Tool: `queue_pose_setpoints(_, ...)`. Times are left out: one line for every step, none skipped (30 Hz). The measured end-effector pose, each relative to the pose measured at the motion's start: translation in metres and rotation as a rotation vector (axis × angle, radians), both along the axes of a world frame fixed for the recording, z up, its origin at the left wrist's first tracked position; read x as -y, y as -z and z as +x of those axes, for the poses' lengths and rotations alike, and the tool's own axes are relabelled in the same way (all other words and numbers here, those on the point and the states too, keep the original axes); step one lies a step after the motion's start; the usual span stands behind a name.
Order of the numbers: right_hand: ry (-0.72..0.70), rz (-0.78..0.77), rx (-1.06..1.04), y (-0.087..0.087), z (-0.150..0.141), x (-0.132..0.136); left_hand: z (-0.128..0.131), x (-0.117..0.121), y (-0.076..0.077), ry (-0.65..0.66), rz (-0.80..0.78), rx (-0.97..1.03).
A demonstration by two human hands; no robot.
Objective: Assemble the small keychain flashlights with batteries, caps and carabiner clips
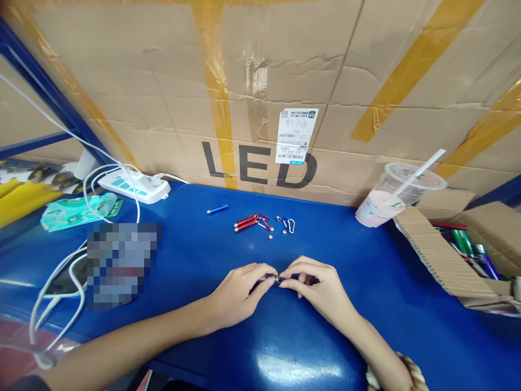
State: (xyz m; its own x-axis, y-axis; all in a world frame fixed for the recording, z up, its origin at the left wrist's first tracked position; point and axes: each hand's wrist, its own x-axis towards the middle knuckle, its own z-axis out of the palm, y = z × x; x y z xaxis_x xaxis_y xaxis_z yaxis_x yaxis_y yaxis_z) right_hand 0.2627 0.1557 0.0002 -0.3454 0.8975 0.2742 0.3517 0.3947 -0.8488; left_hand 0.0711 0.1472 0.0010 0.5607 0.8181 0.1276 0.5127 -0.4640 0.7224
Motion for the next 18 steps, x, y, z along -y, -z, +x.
queue_pose_setpoints(-0.005, 0.01, 0.01, -0.0004, -0.0001, 0.0002, -0.0001, -0.0004, 0.0003, 0.0, 0.007, -0.006)
queue_pose_setpoints(-0.009, 0.023, 0.018, -0.0007, 0.0002, 0.0004, -0.0001, -0.0007, 0.0005, -0.001, 0.014, -0.009)
queue_pose_setpoints(-0.011, 0.038, 0.027, -0.0009, 0.0008, 0.0004, -0.0001, -0.001, 0.0005, -0.001, 0.02, -0.01)
queue_pose_setpoints(-0.012, 0.052, 0.037, -0.001, 0.0016, 0.0005, 0.0, -0.001, 0.0003, -0.004, 0.025, -0.009)
queue_pose_setpoints(-0.011, 0.067, 0.048, -0.0012, 0.0026, 0.0004, 0.0001, -0.0009, -0.0001, -0.008, 0.03, -0.007)
queue_pose_setpoints(-0.006, 0.084, 0.06, -0.0014, 0.0036, 0.0004, 0.0001, -0.0007, -0.0008, -0.013, 0.037, -0.005)
queue_pose_setpoints(0.0, 0.099, 0.071, -0.0017, 0.0046, 0.0003, 0.0001, -0.0003, -0.0017, -0.015, 0.044, -0.003)
queue_pose_setpoints(0.006, 0.113, 0.08, -0.0019, 0.0054, 0.0003, 0.0001, 0.0002, -0.0026, -0.014, 0.051, -0.002)
queue_pose_setpoints(0.011, 0.123, 0.086, -0.0021, 0.006, 0.0003, 0.0, 0.0006, -0.0035, -0.011, 0.059, -0.002)
queue_pose_setpoints(0.014, 0.134, 0.087, -0.0023, 0.0063, 0.0004, -0.0001, 0.001, -0.0042, -0.008, 0.065, -0.002)
queue_pose_setpoints(0.015, 0.144, 0.084, -0.0024, 0.0063, 0.0005, -0.0003, 0.0012, -0.0047, -0.007, 0.071, -0.001)
queue_pose_setpoints(0.011, 0.156, 0.079, -0.0026, 0.0061, 0.0007, -0.0004, 0.0012, -0.0048, -0.006, 0.074, -0.001)
queue_pose_setpoints(0.006, 0.171, 0.075, -0.0026, 0.0059, 0.001, -0.0005, 0.001, -0.0047, -0.004, 0.076, -0.002)
queue_pose_setpoints(0.001, 0.19, 0.075, -0.0025, 0.0055, 0.0013, -0.0007, 0.0005, -0.0043, -0.002, 0.077, -0.005)
queue_pose_setpoints(-0.003, 0.209, 0.08, -0.0023, 0.0053, 0.0017, -0.0009, -0.0003, -0.0036, 0.002, 0.076, -0.011)
queue_pose_setpoints(-0.006, 0.226, 0.094, -0.0019, 0.0052, 0.0022, -0.0012, -0.0013, -0.0028, 0.005, 0.077, -0.02)
queue_pose_setpoints(-0.007, 0.238, 0.116, -0.0013, 0.0052, 0.0028, -0.0016, -0.0024, -0.0018, 0.007, 0.077, -0.031)
queue_pose_setpoints(-0.004, 0.246, 0.142, -0.0006, 0.0053, 0.0033, -0.002, -0.0036, -0.0008, 0.006, 0.075, -0.042)
